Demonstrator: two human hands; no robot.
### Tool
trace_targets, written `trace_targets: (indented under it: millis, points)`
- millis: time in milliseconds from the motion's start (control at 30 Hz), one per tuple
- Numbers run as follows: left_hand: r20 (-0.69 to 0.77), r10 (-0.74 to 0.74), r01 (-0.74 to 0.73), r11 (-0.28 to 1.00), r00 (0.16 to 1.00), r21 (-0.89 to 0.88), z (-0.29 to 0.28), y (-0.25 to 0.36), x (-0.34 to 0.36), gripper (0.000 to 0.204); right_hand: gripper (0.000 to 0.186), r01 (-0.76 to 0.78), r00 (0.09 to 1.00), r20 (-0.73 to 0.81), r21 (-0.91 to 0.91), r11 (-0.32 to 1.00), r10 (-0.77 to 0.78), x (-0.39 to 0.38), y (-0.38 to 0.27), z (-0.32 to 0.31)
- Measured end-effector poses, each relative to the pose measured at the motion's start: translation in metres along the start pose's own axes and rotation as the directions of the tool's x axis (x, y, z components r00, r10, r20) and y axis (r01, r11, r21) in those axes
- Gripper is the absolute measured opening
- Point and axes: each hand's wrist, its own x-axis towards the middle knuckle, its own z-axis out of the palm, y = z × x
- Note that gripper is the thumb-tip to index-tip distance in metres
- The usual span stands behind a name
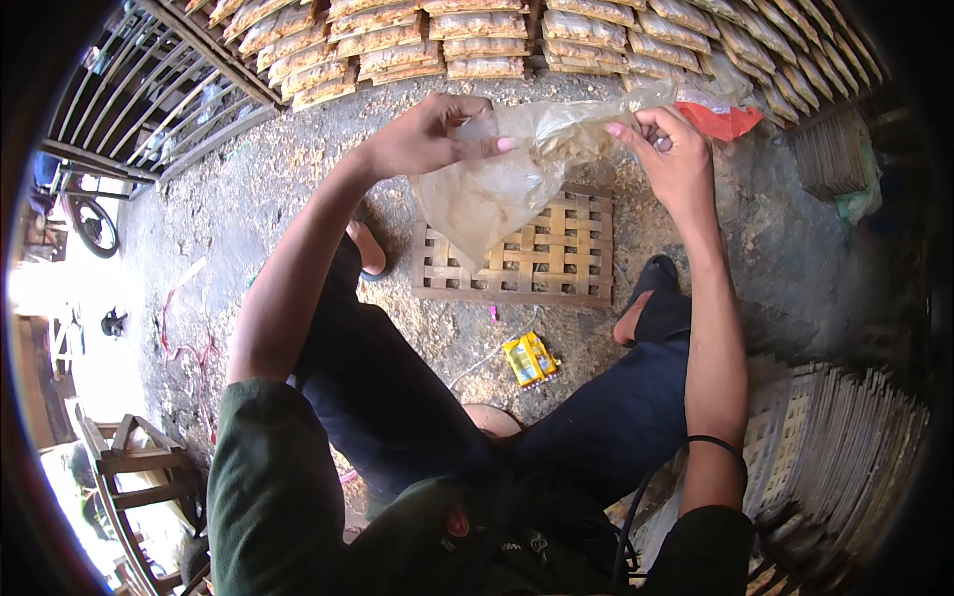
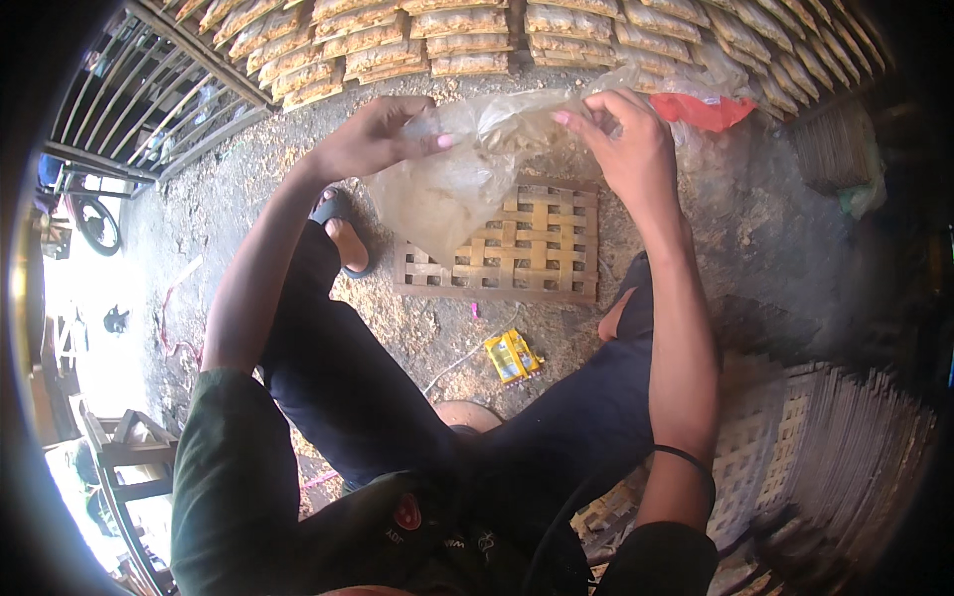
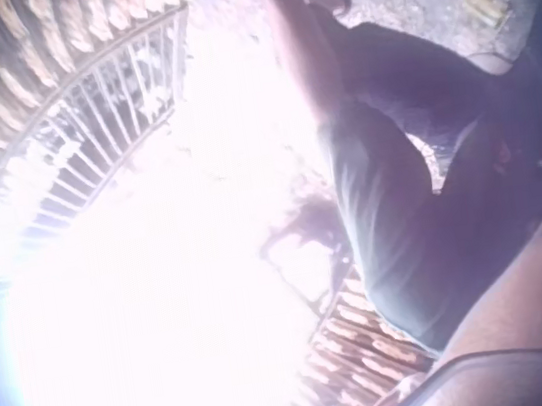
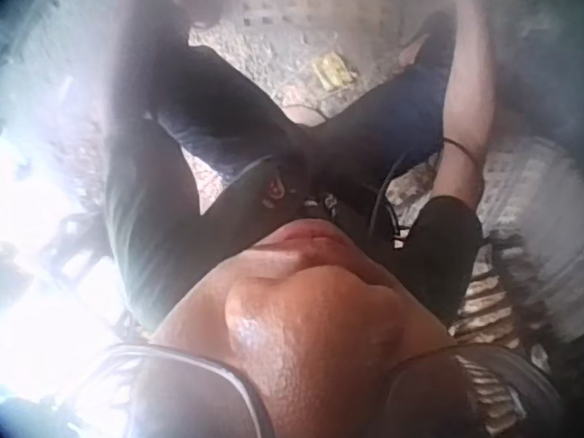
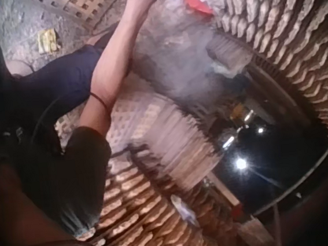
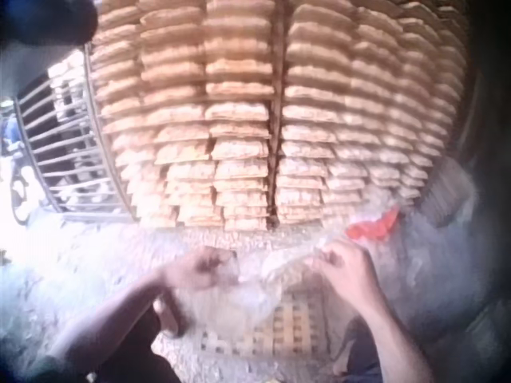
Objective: The person sits on the floor and wraps a small woven bamboo tray with a clear plastic sheet. They smooth the plastic over the tray, fold the edges, and place the wrapped item onto a stack of similar trays.
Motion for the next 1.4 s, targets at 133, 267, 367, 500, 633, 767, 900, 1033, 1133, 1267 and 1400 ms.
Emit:
trace_targets:
  millis: [133, 267, 367, 500, 633, 767, 900, 1033, 1133, 1267, 1400]
  points:
    - [0.024, 0.093, -0.083, 0.961, 0.995, -0.265, 0.003, 0.004, 0.005, 0.026, 0.032, 0.001, 0.999, -0.042, 0.047, 0.999, 0.001, 0.01, 0.02, 0.004]
    - [-0.068, -0.072, 0.067, 0.995, 0.995, -0.067, -0.02, 0.023, 0.008, 0.017, 0.033, 0.208, 0.977, -0.042, -0.051, 0.977, -0.21, 0.022, 0.034, 0.002]
    - [-0.18, 0.06, -0.07, 0.996, 0.982, -0.05, -0.028, 0.019, 0.004, 0.02, 0.027, 0.257, 0.966, -0.019, -0.007, 0.966, -0.257, 0.024, 0.031, 0.006]
    - [-0.228, 0.137, -0.082, 0.969, 0.964, 0.234, -0.031, 0.021, -0.006, 0.013, 0.021, 0.29, 0.955, 0.089, -0.064, 0.955, -0.284, 0.017, 0.034, 0.005]
    - [0.084, 0.237, -0.247, 0.835, 0.968, 0.492, -0.012, 0.021, -0.033, 0.02, 0.014, 0.514, 0.827, 0.273, -0.014, 0.858, -0.491, -0.002, 0.03, 0.015]
    - [0.429, 0.118, -0.351, 0.781, 0.896, 0.517, 0.027, 0.01, -0.071, 0.02, 0.009, 0.24, 0.56, 0.799, 0.097, 0.966, -0.219, -0.047, 0.011, 0.016]
    - [0.586, -0.05, -0.337, 0.778, 0.809, 0.531, 0.064, 0.014, -0.1, 0.018, 0.01, 0.241, 0.442, 0.861, 0.157, 0.958, -0.253, -0.089, 0.009, 0.027]
    - [0.566, -0.139, -0.223, 0.824, 0.813, 0.522, 0.07, 0.01, -0.116, 0.023, 0.012, 0.29, 0.375, 0.875, 0.202, 0.935, -0.305, -0.087, 0.009, 0.036]
    - [0.568, -0.153, -0.247, 0.788, 0.809, 0.564, 0.065, 0.01, -0.115, 0.022, 0.014, 0.277, 0.365, 0.885, 0.193, 0.941, -0.289, -0.085, 0.003, 0.038]
    - [0.402, -0.127, -0.189, 0.729, 0.907, 0.657, 0.055, -0.005, -0.114, 0.024, 0.018, 0.241, 0.474, 0.803, 0.277, 0.93, -0.362, -0.082, -0.004, 0.044]
    - [0.125, 0.033, -0.117, 0.635, 0.992, 0.764, 0.041, -0.019, -0.103, 0.022, 0.013, -0.011, 0.625, 0.779, 0.082, 0.997, -0.058, -0.085, 0.003, 0.051]
